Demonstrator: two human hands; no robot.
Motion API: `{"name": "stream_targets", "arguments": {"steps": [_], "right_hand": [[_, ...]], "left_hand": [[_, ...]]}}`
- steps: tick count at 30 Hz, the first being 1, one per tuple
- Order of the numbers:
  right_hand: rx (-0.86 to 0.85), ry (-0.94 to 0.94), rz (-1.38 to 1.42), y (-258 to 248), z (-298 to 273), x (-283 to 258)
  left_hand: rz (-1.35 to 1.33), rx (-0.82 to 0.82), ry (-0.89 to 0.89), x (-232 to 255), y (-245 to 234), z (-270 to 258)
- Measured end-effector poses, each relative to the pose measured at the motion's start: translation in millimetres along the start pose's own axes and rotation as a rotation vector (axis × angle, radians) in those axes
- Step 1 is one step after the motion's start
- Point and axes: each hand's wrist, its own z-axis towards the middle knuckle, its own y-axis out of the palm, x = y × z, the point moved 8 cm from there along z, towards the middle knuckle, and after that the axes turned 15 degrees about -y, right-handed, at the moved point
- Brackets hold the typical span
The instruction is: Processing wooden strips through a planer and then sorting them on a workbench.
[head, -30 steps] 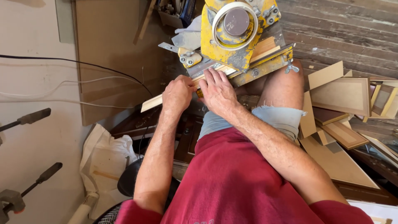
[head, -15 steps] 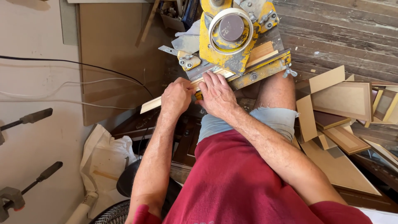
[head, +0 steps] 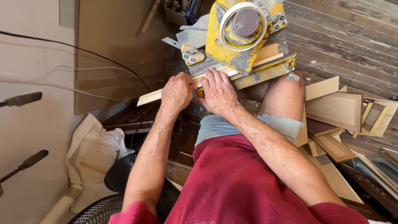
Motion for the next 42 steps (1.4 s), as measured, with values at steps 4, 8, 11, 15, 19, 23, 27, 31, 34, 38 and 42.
{"name": "stream_targets", "arguments": {"steps": [4,8,11,15,19,23,27,31,34,38,42], "right_hand": [[0.024,-0.013,0.011,2.8,-0.6,0.0],[0.037,-0.009,0.02,-0.8,-0.4,-0.5],[0.052,0.0,0.035,-4.7,0.2,-0.7],[0.066,0.008,0.048,-4.9,0.8,0.3],[0.098,-0.012,0.057,-8.9,1.3,-3.6],[0.164,-0.086,-0.077,-30.0,21.9,11.0],[0.153,-0.03,-0.086,-32.2,3.2,-3.3],[0.117,-0.031,0.014,-2.7,0.8,-5.4],[0.011,0.0,0.004,-5.0,4.0,-2.4],[0.006,-0.002,-0.011,-10.8,4.8,-5.3],[0.055,-0.021,-0.019,-6.7,9.0,3.4]], "left_hand": [[0.0,-0.006,-0.011,-4.0,4.4,6.0],[0.031,0.0,-0.024,-4.8,4.5,7.2],[0.054,-0.011,-0.026,-3.3,3.4,8.2],[0.044,0.003,0.0,1.6,-3.3,3.7],[0.035,-0.018,-0.023,-3.5,0.4,0.8],[0.059,0.19,0.004,3.5,-8.2,31.3],[0.02,0.13,0.035,-0.8,13.1,18.8],[-0.05,0.102,0.065,-5.5,5.4,5.4],[-0.024,0.071,0.054,-7.6,7.7,8.8],[-0.024,0.045,0.083,-13.1,17.2,14.9],[0.005,0.074,0.06,-3.3,0.2,8.3]]}}
